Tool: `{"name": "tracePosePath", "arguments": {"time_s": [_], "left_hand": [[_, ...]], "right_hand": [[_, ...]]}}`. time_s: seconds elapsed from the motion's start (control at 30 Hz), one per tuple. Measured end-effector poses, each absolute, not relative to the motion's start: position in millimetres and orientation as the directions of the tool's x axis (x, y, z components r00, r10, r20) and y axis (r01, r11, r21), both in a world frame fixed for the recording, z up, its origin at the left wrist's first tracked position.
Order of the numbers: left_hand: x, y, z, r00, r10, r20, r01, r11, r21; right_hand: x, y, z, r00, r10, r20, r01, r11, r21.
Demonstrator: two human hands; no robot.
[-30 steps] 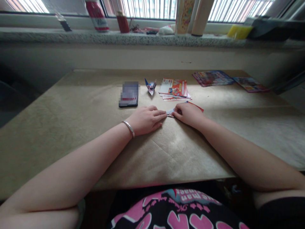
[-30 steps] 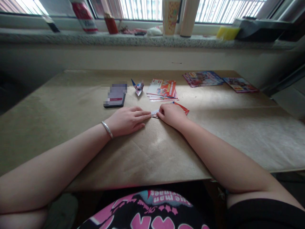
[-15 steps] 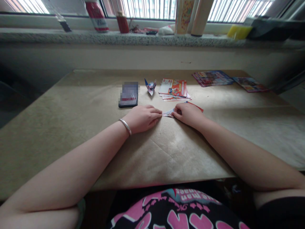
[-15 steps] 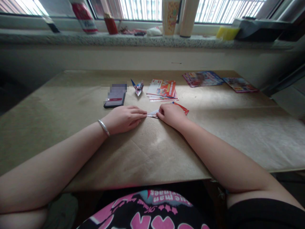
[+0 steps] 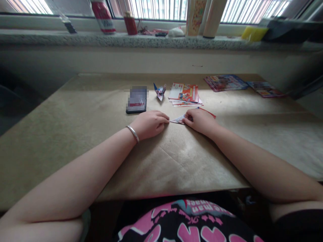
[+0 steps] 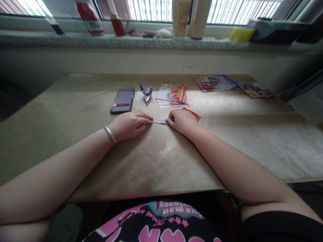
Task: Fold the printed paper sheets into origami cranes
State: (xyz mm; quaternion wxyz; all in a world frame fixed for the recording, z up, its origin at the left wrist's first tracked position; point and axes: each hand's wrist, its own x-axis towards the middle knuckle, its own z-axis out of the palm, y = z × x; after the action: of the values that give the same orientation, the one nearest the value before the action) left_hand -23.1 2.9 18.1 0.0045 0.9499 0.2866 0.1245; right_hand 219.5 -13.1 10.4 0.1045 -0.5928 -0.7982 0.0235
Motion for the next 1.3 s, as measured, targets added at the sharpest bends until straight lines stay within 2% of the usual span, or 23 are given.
{"name": "tracePosePath", "arguments": {"time_s": [0.13,0.33,0.4,0.6,1.03,1.3], "left_hand": [[-21,3,12,0.746,0.59,0.308,0.584,-0.803,0.123],[-14,1,11,0.874,0.383,0.301,0.394,-0.919,0.026],[-14,1,11,0.881,0.363,0.305,0.384,-0.923,-0.011],[-13,0,11,0.879,0.376,0.292,0.403,-0.914,-0.037],[-3,-10,13,0.855,0.456,0.247,0.474,-0.88,-0.013],[-1,-12,15,0.865,0.443,0.237,0.471,-0.878,-0.08]], "right_hand": [[220,-14,11,-0.277,0.95,0.145,0.942,0.298,-0.153],[217,-12,9,-0.268,0.952,0.148,0.936,0.293,-0.194],[213,-11,7,-0.277,0.947,0.165,0.926,0.308,-0.216],[208,-12,7,-0.29,0.933,0.215,0.907,0.34,-0.25],[226,-15,9,-0.168,0.976,0.136,0.914,0.206,-0.349],[227,-16,10,-0.16,0.979,0.129,0.918,0.196,-0.345]]}}
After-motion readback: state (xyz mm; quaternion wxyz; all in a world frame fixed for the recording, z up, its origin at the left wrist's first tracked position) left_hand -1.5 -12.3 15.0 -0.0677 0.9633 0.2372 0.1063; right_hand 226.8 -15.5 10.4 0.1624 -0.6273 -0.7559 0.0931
